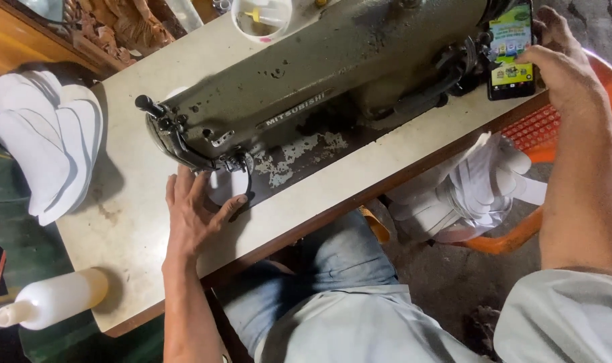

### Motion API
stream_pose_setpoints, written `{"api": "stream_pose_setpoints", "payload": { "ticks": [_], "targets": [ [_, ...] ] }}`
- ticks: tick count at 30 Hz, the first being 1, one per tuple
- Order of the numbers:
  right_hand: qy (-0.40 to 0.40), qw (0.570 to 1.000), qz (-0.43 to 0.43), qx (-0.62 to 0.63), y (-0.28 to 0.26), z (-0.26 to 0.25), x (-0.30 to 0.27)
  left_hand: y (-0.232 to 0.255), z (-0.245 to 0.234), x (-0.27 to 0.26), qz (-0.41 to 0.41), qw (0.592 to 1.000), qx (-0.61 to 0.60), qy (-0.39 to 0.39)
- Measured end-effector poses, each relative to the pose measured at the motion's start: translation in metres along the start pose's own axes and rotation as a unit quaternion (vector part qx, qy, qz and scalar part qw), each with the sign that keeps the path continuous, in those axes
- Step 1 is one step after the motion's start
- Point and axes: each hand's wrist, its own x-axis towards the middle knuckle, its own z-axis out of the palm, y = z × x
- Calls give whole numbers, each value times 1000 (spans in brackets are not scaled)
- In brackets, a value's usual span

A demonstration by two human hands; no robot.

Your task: Stitching the edges of shoe insoles using an industrial sewing machine at a fast pace.

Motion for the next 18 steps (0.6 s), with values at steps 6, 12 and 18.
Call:
{"api": "stream_pose_setpoints", "payload": {
  "ticks": [6,12,18],
  "targets": [
    [30,997,-33,63,13,3,7,0,-1,7,148,987,32,63],
    [47,998,-23,36,25,0,19,-17,8,13,174,975,95,99],
    [49,992,-53,104,57,-3,39,-17,7,12,201,968,97,117]
  ]
}}
